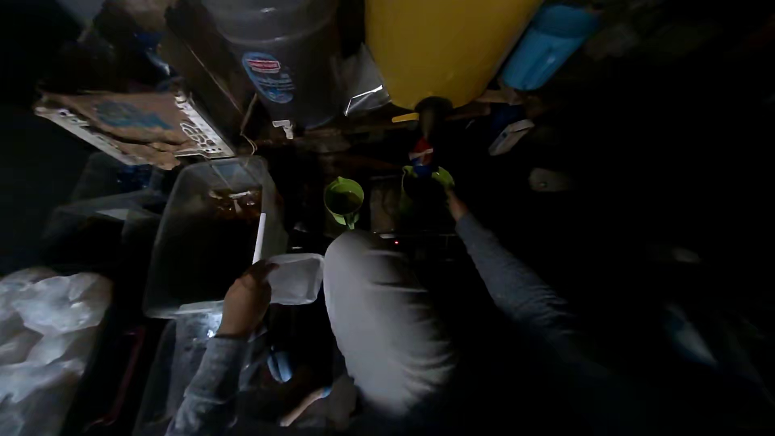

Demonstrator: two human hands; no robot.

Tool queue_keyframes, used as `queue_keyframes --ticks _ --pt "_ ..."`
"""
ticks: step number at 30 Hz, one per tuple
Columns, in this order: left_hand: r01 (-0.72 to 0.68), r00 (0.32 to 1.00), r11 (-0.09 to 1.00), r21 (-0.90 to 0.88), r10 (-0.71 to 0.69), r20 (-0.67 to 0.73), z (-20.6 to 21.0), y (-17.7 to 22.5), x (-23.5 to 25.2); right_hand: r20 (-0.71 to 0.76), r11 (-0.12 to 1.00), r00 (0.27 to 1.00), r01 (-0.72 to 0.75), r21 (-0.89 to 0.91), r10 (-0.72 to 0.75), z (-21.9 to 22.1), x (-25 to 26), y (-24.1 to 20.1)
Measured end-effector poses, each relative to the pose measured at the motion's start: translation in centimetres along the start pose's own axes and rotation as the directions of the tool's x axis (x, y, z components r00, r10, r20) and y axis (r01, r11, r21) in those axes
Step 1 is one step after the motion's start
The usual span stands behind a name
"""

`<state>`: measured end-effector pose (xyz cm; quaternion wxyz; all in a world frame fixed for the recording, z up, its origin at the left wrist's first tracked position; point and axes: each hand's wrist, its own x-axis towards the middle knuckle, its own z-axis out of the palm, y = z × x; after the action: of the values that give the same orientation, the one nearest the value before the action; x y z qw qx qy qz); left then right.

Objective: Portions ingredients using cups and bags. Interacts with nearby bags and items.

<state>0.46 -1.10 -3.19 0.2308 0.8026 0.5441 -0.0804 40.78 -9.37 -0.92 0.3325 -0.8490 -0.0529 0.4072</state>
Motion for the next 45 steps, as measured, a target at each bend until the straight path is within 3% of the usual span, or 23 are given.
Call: queue_keyframes --ticks 1,2,3,4,6,7,8,9,10,11,12,13,14,15,16,17,19,20,24,28,37,42,45 --pt "0.022 1.000 1.000 0.009 -0.022 0.002 0.2 -0.1 -0.1 0.050 0.995 0.997 0.063 -0.074 -0.060 -0.1 1.1 1.0" --pt "0.049 0.999 0.999 0.016 -0.049 0.008 0.4 -0.1 -0.1 0.069 0.950 0.966 0.258 -0.179 -0.249 -0.1 4.0 3.8" --pt "0.075 0.997 0.997 0.028 -0.076 0.020 0.5 -0.1 0.0 -0.141 0.787 0.777 0.588 -0.188 -0.614 1.5 9.1 8.7" --pt "0.094 0.995 0.995 0.039 -0.095 0.024 0.6 -0.1 0.0 -0.057 0.782 0.787 0.597 -0.181 -0.614 0.6 11.5 9.5" --pt "0.109 0.994 0.993 0.049 -0.109 0.006 0.7 -0.2 0.1 0.109 0.957 0.964 0.257 -0.137 -0.243 -1.7 9.5 5.5" --pt "0.113 0.994 0.992 0.056 -0.113 0.001 0.8 -0.2 0.1 0.165 0.986 0.984 0.093 -0.138 -0.070 -2.6 8.1 3.6" --pt "0.116 0.993 0.991 0.068 -0.116 -0.002 0.8 -0.1 0.2 0.175 0.988 0.984 0.061 -0.144 -0.035 -2.8 7.8 3.7" --pt "0.116 0.993 0.990 0.081 -0.116 -0.013 0.8 -0.1 0.2 0.070 0.976 0.981 0.187 -0.111 -0.180 -1.8 8.5 6.1" --pt "0.115 0.993 0.989 0.094 -0.113 -0.029 0.9 -0.1 0.1 -0.285 0.884 0.844 0.466 -0.026 -0.454 1.6 11.1 10.2" --pt "0.115 0.993 0.988 0.108 -0.110 -0.045 0.8 0.0 0.1 -0.402 0.832 0.762 0.555 0.001 -0.508 3.0 12.7 11.6" --pt "0.120 0.992 0.986 0.119 -0.114 -0.052 0.7 0.2 0.0 -0.287 0.905 0.870 0.424 0.021 -0.401 2.0 11.5 10.2" --pt "0.130 0.991 0.985 0.116 -0.124 -0.054 0.7 0.4 -0.1 0.061 0.994 0.992 0.110 -0.012 -0.109 -1.1 9.4 6.7" --pt "0.136 0.990 0.986 0.101 -0.131 -0.055 0.6 0.5 -0.1 0.172 1.000 0.985 -0.019 -0.019 0.022 -2.0 9.1 5.3" --pt "0.129 0.990 0.988 0.082 -0.125 -0.059 0.6 0.4 0.0 0.057 0.996 0.995 0.077 0.040 -0.079 -0.7 9.6 6.6" --pt "0.109 0.992 0.992 0.057 -0.105 -0.068 0.6 0.2 0.1 -0.295 0.918 0.897 0.377 0.122 -0.330 2.8 12.0 9.8" --pt "0.075 0.994 0.997 0.033 -0.072 -0.086 0.9 -0.2 0.1 -0.243 0.917 0.912 0.370 0.148 -0.329 2.7 12.9 10.2" --pt "0.057 0.993 0.998 -0.003 -0.057 -0.108 1.1 -0.4 -0.1 -0.022 0.977 0.986 0.166 0.134 -0.165 1.0 12.6 8.4" --pt "0.073 0.992 0.997 -0.011 -0.074 -0.103 1.1 -0.2 -0.3 -0.010 0.985 0.993 0.117 0.126 -0.116 1.0 12.9 8.1" --pt "0.140 0.990 0.989 0.056 -0.140 -0.020 1.3 -0.1 -0.3 -0.117 0.925 0.979 0.199 0.324 -0.170 2.8 15.3 11.0" --pt "0.167 0.985 0.981 0.098 -0.170 0.023 1.1 0.5 0.0 -0.145 0.885 0.969 0.241 0.399 -0.199 3.0 14.3 11.3" --pt "0.192 0.980 0.980 0.053 -0.194 0.040 1.8 0.6 0.2 -0.035 0.938 0.962 0.272 0.215 -0.271 3.8 14.4 11.8" --pt "0.162 0.986 0.987 0.007 -0.162 0.030 2.0 0.0 0.1 -0.120 0.913 0.951 0.306 0.268 -0.284 5.0 18.4 13.5" --pt "0.145 0.989 0.989 -0.007 -0.145 0.010 2.0 0.1 -0.2 -0.090 0.930 0.964 0.264 0.255 -0.250 4.7 17.0 12.7"
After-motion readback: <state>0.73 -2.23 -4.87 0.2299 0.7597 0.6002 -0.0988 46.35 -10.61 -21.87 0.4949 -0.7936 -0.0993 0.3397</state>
